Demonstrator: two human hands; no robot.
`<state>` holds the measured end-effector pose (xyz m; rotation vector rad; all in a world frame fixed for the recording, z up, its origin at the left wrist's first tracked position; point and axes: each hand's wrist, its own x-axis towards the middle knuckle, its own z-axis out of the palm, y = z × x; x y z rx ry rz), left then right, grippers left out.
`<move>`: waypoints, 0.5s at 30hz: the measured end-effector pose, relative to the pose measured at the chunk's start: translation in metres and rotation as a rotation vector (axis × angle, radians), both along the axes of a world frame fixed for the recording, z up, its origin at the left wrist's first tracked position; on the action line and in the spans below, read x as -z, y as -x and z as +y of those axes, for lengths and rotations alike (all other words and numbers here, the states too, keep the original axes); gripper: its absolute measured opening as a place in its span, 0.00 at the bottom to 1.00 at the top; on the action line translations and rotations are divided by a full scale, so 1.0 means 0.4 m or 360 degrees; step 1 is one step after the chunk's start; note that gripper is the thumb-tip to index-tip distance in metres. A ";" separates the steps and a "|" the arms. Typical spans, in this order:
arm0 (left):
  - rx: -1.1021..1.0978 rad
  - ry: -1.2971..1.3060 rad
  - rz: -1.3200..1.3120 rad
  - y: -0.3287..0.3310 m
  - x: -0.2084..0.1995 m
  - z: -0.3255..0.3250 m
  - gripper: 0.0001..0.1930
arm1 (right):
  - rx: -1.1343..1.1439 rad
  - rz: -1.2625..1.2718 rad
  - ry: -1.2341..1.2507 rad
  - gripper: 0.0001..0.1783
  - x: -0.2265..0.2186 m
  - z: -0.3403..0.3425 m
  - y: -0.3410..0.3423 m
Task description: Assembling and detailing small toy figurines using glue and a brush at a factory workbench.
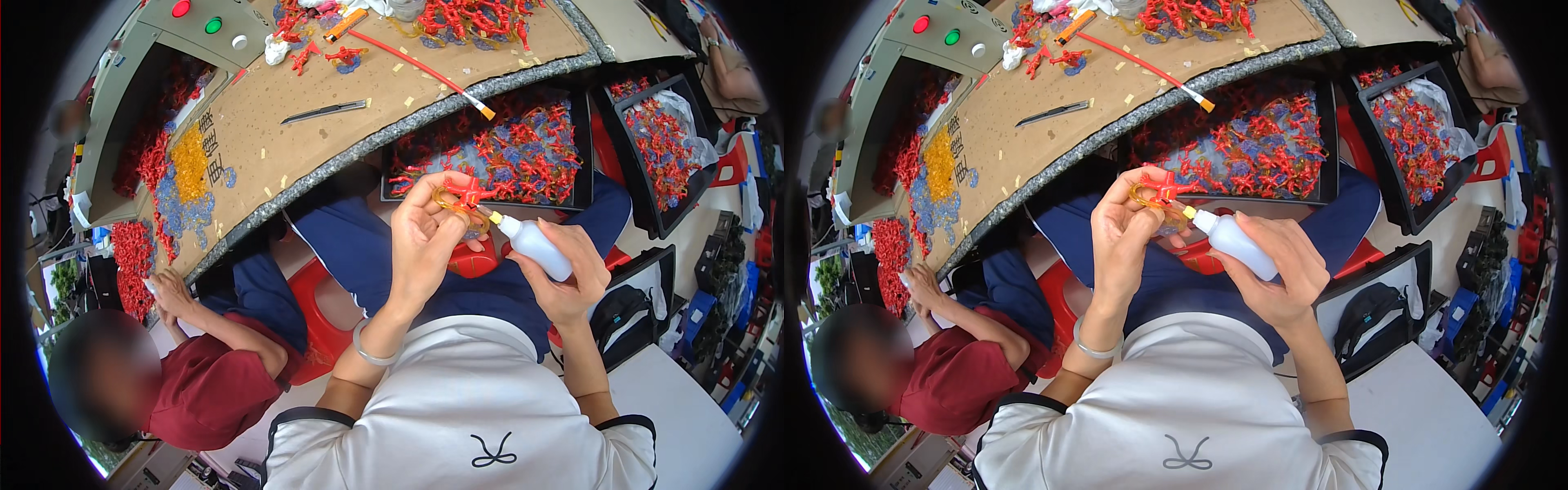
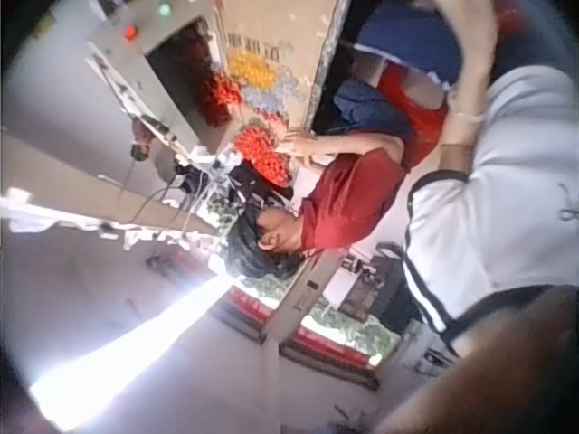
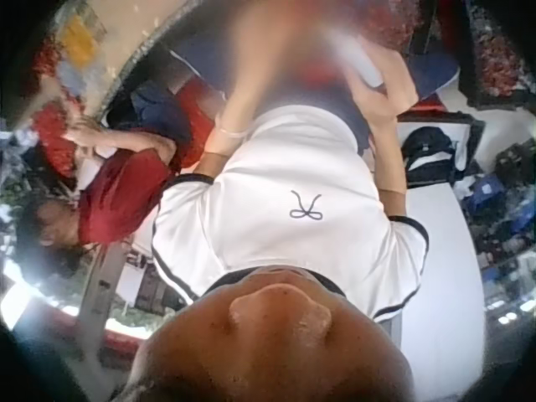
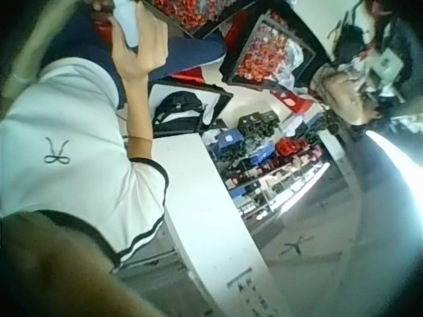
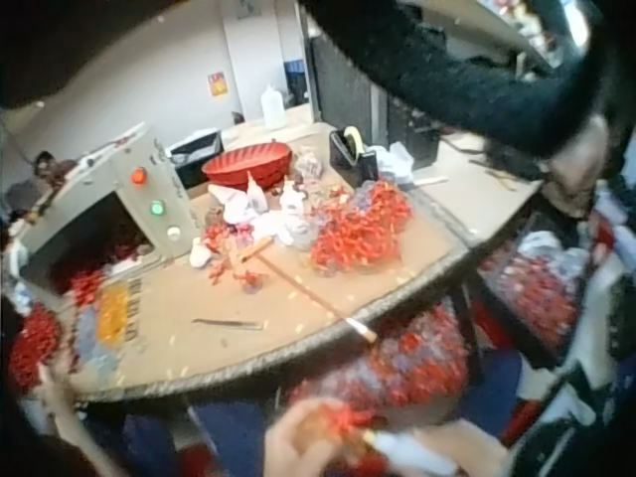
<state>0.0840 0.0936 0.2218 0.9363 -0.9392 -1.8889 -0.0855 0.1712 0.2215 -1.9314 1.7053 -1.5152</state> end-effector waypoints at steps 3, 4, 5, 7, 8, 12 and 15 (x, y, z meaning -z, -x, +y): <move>-0.0010 -0.0001 -0.0007 0.000 0.000 0.001 0.17 | -0.0018 0.0036 0.0015 0.27 -0.007 0.001 -0.005; -0.0012 -0.0001 -0.0009 0.000 0.001 0.001 0.17 | -0.0017 0.0036 0.0015 0.27 -0.010 0.002 -0.005; -0.0010 -0.0001 -0.0009 0.000 0.002 0.001 0.17 | -0.0011 0.0032 -0.0003 0.26 -0.014 0.002 -0.005; -0.0016 0.0007 -0.0008 0.001 0.003 0.002 0.17 | -0.0005 0.0027 -0.0020 0.26 -0.018 0.003 -0.006; -0.0016 0.0008 -0.0009 0.001 0.004 0.003 0.17 | -0.0008 0.0008 -0.0036 0.26 -0.019 0.004 -0.007; -0.0022 -0.0010 -0.0011 0.002 0.002 0.005 0.17 | -0.0014 -0.0008 -0.0039 0.25 -0.021 0.004 -0.006; -0.0013 -0.0010 -0.0019 0.003 0.000 0.004 0.17 | -0.0005 0.0006 -0.0055 0.25 -0.024 0.007 -0.004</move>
